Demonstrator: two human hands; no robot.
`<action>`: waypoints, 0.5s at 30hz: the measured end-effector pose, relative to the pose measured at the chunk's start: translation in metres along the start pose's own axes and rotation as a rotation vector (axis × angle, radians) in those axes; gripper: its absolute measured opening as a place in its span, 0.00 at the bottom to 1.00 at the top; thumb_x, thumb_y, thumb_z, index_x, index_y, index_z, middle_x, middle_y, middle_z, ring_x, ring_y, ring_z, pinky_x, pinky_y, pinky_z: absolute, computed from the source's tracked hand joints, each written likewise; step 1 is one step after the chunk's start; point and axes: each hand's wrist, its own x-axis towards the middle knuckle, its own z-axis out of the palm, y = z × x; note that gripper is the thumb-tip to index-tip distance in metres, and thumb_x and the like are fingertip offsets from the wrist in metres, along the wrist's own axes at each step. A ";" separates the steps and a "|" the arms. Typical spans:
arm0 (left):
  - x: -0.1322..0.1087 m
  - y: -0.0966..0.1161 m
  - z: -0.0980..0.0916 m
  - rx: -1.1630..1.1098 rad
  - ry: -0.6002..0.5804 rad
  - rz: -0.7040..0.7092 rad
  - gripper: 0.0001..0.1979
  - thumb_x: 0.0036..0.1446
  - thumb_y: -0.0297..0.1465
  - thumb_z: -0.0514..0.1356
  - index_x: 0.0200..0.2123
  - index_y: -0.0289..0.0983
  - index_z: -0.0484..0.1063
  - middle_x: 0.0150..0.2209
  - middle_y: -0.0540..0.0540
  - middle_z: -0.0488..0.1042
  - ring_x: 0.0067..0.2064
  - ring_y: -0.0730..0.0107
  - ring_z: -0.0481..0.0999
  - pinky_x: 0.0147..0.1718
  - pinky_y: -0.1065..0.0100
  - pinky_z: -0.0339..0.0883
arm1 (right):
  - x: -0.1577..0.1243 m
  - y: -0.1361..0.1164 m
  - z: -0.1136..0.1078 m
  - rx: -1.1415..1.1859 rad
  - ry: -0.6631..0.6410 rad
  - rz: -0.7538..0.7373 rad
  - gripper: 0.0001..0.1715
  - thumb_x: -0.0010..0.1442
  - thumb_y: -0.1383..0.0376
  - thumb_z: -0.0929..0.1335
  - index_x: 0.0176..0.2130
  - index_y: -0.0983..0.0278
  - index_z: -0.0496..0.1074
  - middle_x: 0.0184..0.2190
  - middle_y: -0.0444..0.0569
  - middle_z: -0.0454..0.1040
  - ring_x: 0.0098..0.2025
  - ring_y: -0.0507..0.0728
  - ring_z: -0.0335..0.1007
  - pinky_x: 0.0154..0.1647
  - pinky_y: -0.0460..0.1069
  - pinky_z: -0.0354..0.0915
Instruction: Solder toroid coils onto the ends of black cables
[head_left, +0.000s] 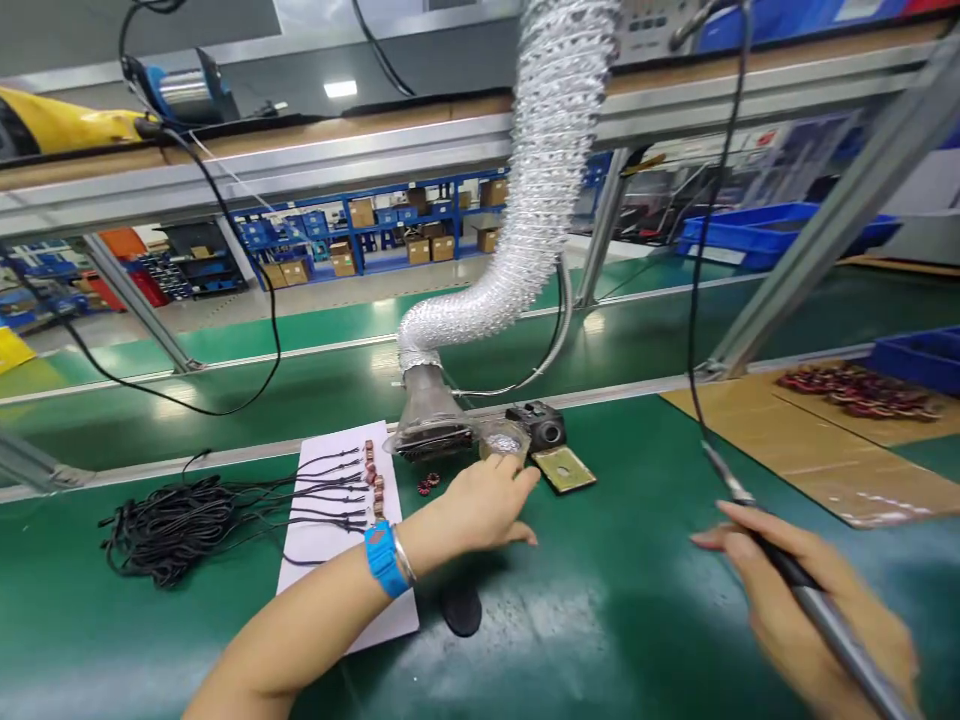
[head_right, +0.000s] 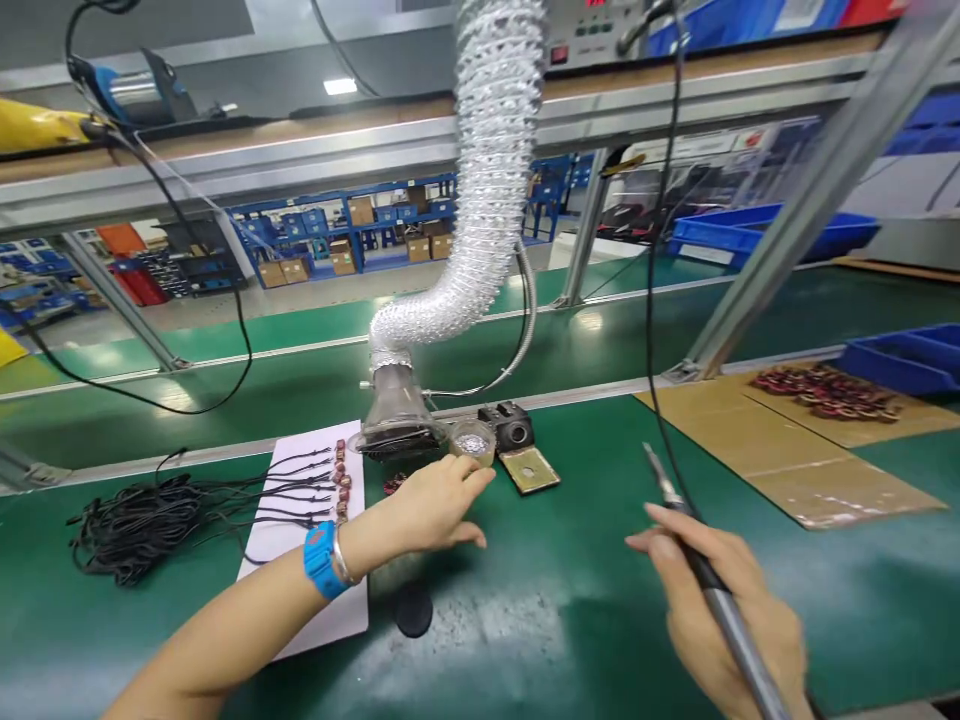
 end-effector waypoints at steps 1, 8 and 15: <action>0.000 0.001 0.002 -0.001 -0.036 0.020 0.32 0.53 0.43 0.66 0.56 0.34 0.62 0.52 0.37 0.68 0.48 0.53 0.72 0.43 0.59 0.70 | 0.004 0.002 0.004 0.013 -0.009 -0.060 0.16 0.64 0.55 0.63 0.49 0.56 0.70 0.33 0.50 0.75 0.36 0.61 0.73 0.37 0.55 0.67; -0.063 -0.011 -0.015 -0.241 0.005 0.008 0.17 0.63 0.37 0.56 0.53 0.39 0.68 0.44 0.44 0.74 0.43 0.62 0.75 0.41 0.65 0.70 | 0.034 0.003 0.083 0.250 -0.172 -0.552 0.15 0.64 0.68 0.64 0.49 0.62 0.72 0.27 0.47 0.68 0.31 0.56 0.64 0.36 0.52 0.64; -0.146 -0.056 -0.020 -0.351 0.131 -0.350 0.13 0.65 0.36 0.53 0.46 0.40 0.73 0.41 0.45 0.76 0.40 0.66 0.76 0.40 0.67 0.70 | 0.033 0.009 0.108 0.295 -0.386 -0.572 0.13 0.64 0.64 0.65 0.47 0.59 0.75 0.27 0.46 0.72 0.31 0.54 0.67 0.33 0.48 0.67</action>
